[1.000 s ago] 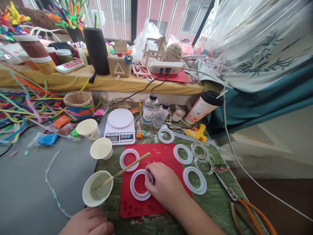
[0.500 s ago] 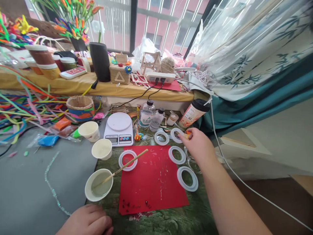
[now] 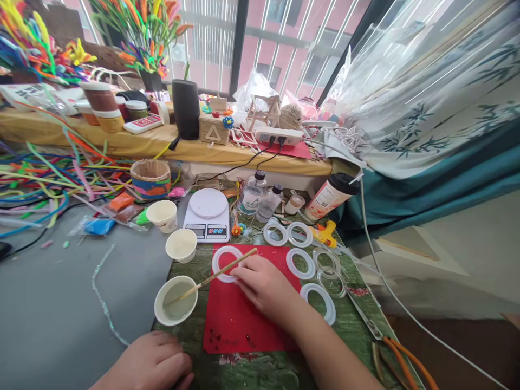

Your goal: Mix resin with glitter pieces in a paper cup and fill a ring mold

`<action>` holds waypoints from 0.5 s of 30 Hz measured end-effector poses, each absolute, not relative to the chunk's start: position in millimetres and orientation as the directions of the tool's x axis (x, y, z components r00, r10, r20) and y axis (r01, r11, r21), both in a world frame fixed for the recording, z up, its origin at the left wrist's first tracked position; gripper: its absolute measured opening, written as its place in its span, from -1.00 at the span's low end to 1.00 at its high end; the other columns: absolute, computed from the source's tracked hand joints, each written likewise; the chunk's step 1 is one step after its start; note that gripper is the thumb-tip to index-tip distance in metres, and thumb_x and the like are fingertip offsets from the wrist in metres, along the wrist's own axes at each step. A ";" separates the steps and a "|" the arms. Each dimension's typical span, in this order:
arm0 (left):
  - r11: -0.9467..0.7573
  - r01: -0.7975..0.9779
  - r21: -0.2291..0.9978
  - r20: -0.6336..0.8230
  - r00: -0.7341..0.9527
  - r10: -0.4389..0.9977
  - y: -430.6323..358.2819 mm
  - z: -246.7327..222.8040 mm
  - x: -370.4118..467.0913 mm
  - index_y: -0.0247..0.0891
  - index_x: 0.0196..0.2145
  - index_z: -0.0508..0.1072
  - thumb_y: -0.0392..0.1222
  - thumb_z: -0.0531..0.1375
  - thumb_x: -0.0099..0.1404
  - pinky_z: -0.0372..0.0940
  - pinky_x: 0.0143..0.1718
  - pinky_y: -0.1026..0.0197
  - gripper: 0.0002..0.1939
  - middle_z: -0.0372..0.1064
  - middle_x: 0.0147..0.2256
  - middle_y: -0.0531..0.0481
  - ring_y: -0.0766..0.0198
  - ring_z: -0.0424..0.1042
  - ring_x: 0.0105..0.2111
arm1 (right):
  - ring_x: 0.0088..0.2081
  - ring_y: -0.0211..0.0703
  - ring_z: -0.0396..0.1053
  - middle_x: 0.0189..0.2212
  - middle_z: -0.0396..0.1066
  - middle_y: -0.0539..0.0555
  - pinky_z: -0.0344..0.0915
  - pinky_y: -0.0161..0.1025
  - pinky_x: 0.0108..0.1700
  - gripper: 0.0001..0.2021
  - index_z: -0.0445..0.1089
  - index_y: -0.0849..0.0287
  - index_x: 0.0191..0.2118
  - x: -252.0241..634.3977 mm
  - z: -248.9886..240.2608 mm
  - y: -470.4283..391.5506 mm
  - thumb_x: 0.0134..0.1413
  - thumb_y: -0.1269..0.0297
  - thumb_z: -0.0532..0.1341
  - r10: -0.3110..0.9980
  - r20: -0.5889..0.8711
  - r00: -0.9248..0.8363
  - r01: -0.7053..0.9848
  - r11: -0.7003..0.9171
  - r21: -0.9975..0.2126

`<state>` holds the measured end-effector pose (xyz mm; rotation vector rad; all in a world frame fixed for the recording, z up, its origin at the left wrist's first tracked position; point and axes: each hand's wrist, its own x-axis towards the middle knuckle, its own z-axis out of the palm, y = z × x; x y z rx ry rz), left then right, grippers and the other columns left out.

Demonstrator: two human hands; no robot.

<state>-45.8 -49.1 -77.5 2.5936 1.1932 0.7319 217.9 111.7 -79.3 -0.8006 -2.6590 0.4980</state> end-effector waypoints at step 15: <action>-0.302 0.775 0.555 0.614 -0.137 0.777 -54.2 -99.0 -100.3 -0.05 0.01 0.47 -0.12 0.36 0.39 0.59 0.00 -0.01 -0.73 0.52 0.04 -0.09 0.00 0.58 0.03 | -0.29 -0.06 0.43 -0.35 0.47 0.09 0.38 -0.11 -0.17 -0.81 0.50 0.13 -0.14 279.0 -107.3 86.3 0.50 0.34 0.14 0.758 0.438 -0.483 0.534 0.652 -0.539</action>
